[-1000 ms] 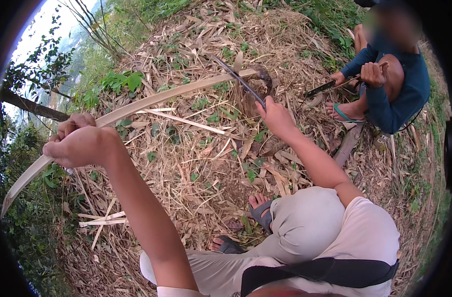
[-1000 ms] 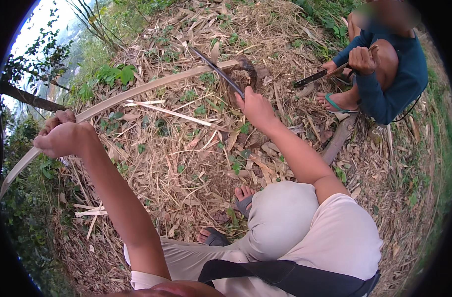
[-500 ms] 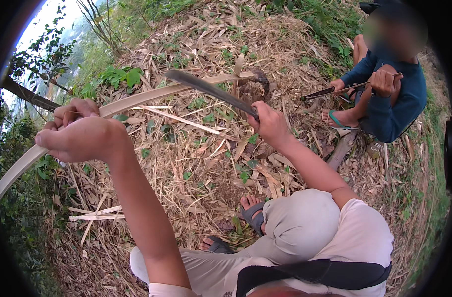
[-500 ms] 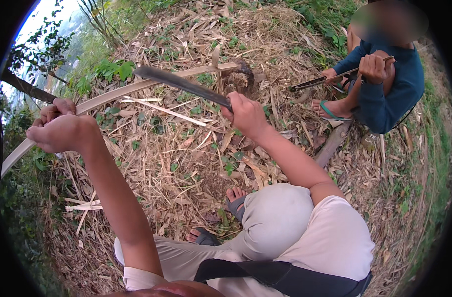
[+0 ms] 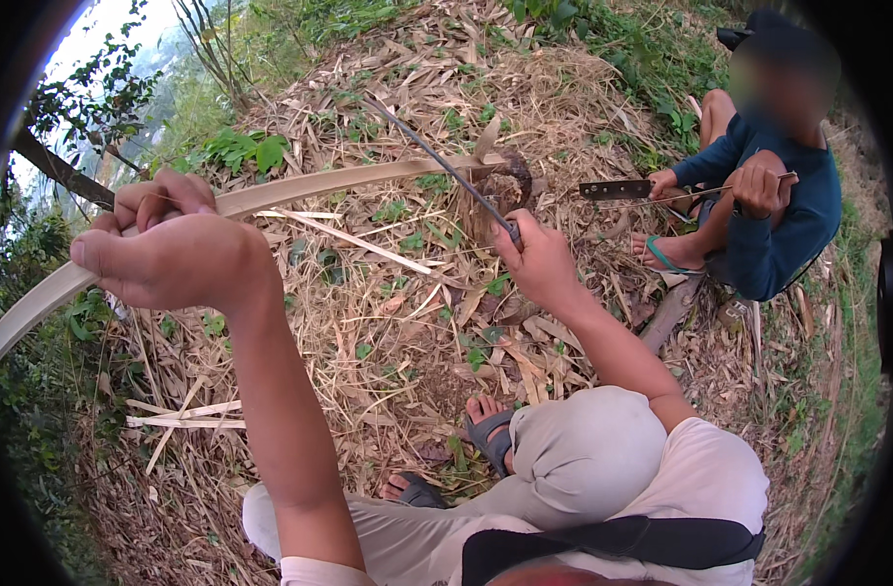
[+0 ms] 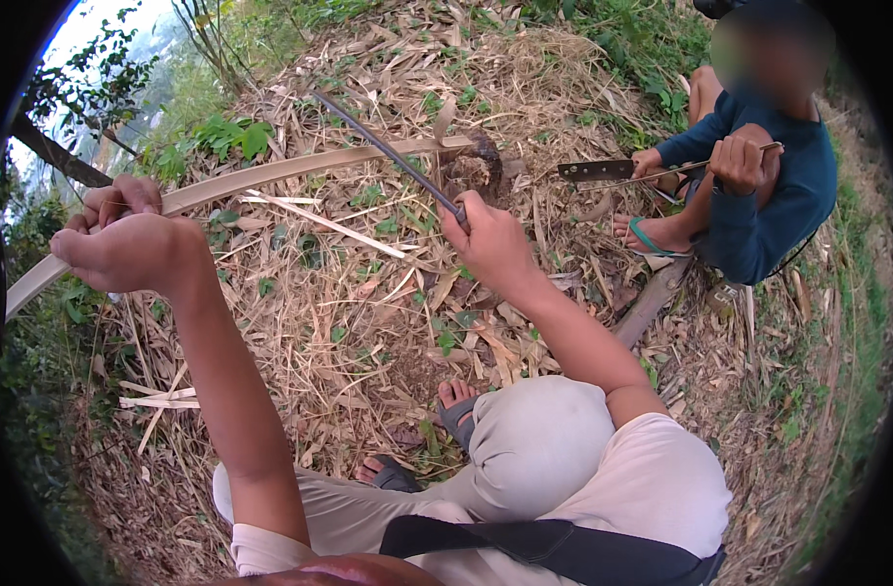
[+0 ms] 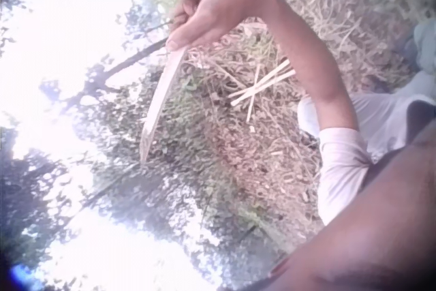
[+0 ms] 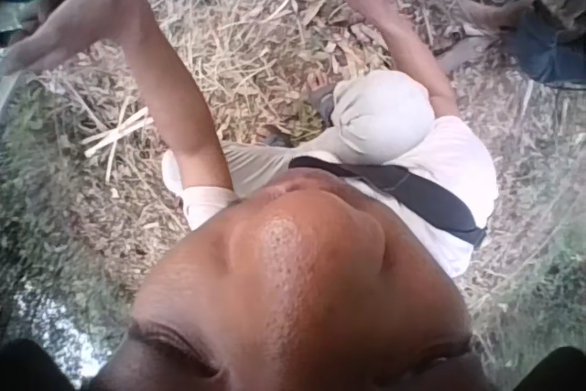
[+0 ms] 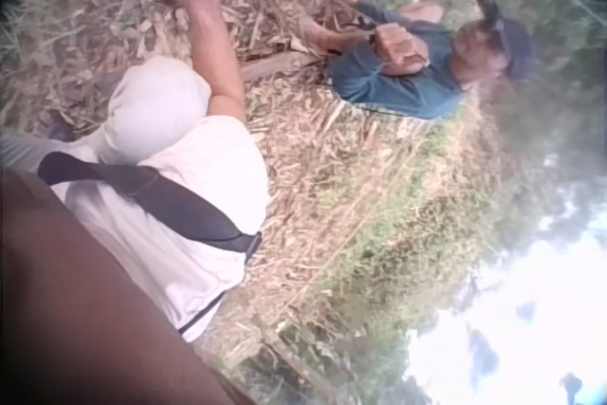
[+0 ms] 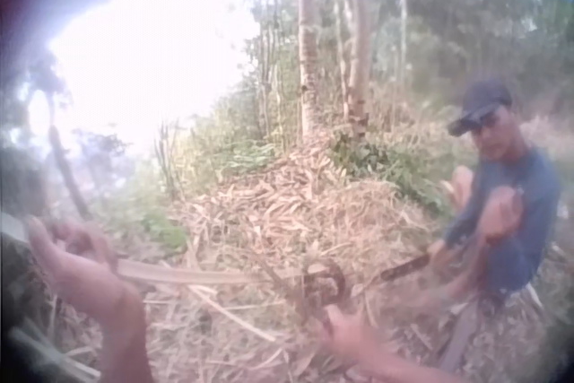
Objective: The person sits on the ground and uses a large knife to split a long bamboo stalk into thin strips. They hold the bamboo with one hand and repeatedly strike it with the knife to separate the fibers, while another person works nearby.
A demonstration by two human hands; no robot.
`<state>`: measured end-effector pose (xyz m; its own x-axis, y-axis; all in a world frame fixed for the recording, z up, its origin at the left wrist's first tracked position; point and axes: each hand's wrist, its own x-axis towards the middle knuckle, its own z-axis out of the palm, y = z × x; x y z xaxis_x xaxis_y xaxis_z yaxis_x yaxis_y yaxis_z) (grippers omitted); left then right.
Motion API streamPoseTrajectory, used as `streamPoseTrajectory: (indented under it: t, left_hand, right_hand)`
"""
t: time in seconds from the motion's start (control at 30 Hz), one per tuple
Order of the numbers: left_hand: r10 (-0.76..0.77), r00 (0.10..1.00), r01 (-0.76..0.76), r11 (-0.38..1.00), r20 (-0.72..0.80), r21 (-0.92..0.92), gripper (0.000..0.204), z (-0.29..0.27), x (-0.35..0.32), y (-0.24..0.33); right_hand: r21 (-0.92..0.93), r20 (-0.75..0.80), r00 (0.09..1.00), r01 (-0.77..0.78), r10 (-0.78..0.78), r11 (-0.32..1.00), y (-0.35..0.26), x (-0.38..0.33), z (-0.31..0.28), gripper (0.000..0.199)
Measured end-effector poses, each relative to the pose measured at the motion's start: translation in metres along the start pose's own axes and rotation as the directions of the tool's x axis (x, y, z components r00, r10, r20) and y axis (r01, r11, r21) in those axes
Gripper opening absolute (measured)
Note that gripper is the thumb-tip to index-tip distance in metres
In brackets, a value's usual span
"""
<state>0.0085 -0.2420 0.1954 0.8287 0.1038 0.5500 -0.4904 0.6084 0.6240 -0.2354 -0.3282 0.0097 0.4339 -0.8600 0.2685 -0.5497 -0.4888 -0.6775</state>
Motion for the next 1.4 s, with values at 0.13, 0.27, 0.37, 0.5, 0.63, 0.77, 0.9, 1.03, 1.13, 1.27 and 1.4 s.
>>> streamPoseTrajectory:
  t: [0.13,0.27,0.37,0.5,0.63,0.77,0.9,1.03,1.13,1.27,1.4]
  left_hand:
    - [0.008,0.999,-0.008,1.000,0.052,0.004,0.038,0.005,-0.002,0.002]
    - [-0.011,0.994,0.010,1.000,0.109,0.009,0.040,0.008,-0.012,0.015]
    - [0.021,0.993,-0.021,1.000,0.112,-0.003,0.040,0.003,-0.014,0.016]
    - [0.036,0.997,-0.033,0.999,0.075,-0.035,0.039,0.014,-0.019,0.019]
    - [0.081,0.994,-0.081,0.997,0.079,0.000,0.031,0.014,-0.012,0.013]
    - [0.081,0.992,-0.085,0.996,0.096,0.034,0.030,0.023,-0.015,0.017]
    - [0.051,0.993,-0.054,0.998,0.110,0.020,0.028,0.029,-0.016,0.023]
    - [0.067,0.995,-0.069,0.997,0.080,0.020,0.027,0.028,-0.011,0.023]
    - [0.024,0.999,-0.024,1.000,0.044,0.003,0.027,0.027,-0.009,0.012]
    - [0.062,0.997,-0.063,0.998,0.046,0.028,0.026,0.023,-0.002,0.007]
    - [0.083,0.994,-0.085,0.996,0.066,0.021,0.026,0.019,0.001,0.003]
  right_hand:
    - [-0.034,-0.186,0.935,0.300,-0.301,0.953,0.001,-0.001,0.007,0.029]
    - [-0.414,-0.094,0.978,-0.210,0.187,0.886,0.144,0.018,0.032,0.036]
    - [-0.232,-0.095,0.976,-0.214,0.197,0.949,0.139,0.018,0.038,0.041]
    - [-0.036,-0.046,0.945,-0.325,0.323,0.945,0.118,0.012,0.034,0.042]
    - [-0.026,0.053,0.960,-0.275,0.276,0.961,0.051,0.005,0.005,0.038]
    - [-0.016,-0.161,0.955,0.251,-0.251,0.968,0.017,-0.004,-0.004,0.033]
    - [-0.293,-0.121,0.993,-0.049,0.014,0.955,0.117,0.003,0.023,0.031]
    - [-0.246,-0.093,0.964,-0.263,0.248,0.933,0.138,0.022,0.035,0.036]
    - [-0.021,-0.010,0.938,-0.347,0.347,0.937,0.134,0.014,0.034,0.039]
    - [-0.015,0.036,0.950,-0.309,0.309,0.951,0.081,0.011,0.011,0.037]
    - [0.047,-0.108,0.987,0.122,-0.116,0.991,0.028,0.002,-0.001,0.028]
